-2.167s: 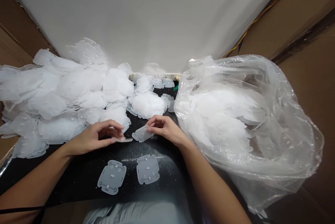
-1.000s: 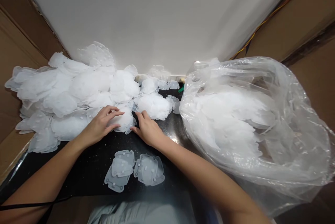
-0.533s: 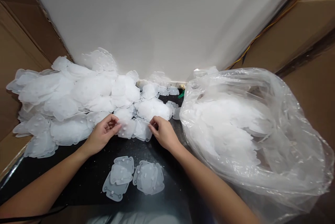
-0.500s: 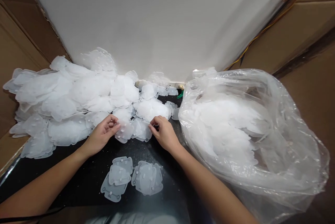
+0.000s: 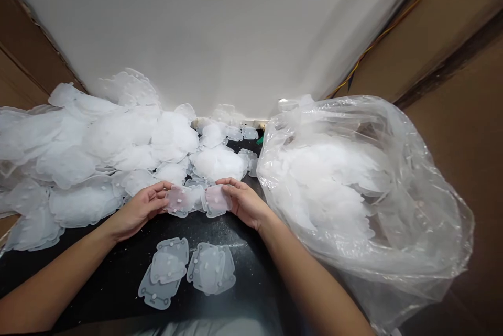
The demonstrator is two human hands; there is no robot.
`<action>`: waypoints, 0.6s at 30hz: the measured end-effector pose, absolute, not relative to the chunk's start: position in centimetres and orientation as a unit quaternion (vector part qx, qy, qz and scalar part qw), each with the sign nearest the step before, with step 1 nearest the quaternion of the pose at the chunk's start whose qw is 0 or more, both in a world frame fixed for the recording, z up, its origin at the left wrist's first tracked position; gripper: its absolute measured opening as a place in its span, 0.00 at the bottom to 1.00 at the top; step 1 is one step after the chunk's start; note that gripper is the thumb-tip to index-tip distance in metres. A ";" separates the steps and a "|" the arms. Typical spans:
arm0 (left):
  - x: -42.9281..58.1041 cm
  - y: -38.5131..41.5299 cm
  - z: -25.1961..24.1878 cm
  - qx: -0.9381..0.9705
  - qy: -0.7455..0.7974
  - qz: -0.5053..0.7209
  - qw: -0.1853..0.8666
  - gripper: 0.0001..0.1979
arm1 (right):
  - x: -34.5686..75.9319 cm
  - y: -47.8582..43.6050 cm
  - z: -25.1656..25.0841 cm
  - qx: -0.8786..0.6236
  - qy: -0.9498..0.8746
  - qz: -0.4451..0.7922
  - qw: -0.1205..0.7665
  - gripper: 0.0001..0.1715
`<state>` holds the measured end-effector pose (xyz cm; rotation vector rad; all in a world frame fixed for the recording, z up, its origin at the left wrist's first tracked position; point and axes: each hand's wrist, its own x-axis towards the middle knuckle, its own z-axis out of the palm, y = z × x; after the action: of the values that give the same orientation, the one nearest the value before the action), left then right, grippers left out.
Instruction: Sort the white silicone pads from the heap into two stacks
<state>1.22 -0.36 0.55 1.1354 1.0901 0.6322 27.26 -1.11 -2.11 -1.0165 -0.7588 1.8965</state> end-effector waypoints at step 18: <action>1.0 -0.4 0.9 0.505 0.471 0.305 0.656 0.09 | 27.2 -0.7 -2.4 -0.387 -0.273 0.785 0.398 0.20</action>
<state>1.04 -0.38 0.86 1.1443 1.0681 0.6916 27.24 -0.75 -2.36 -0.9802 -0.6906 1.9883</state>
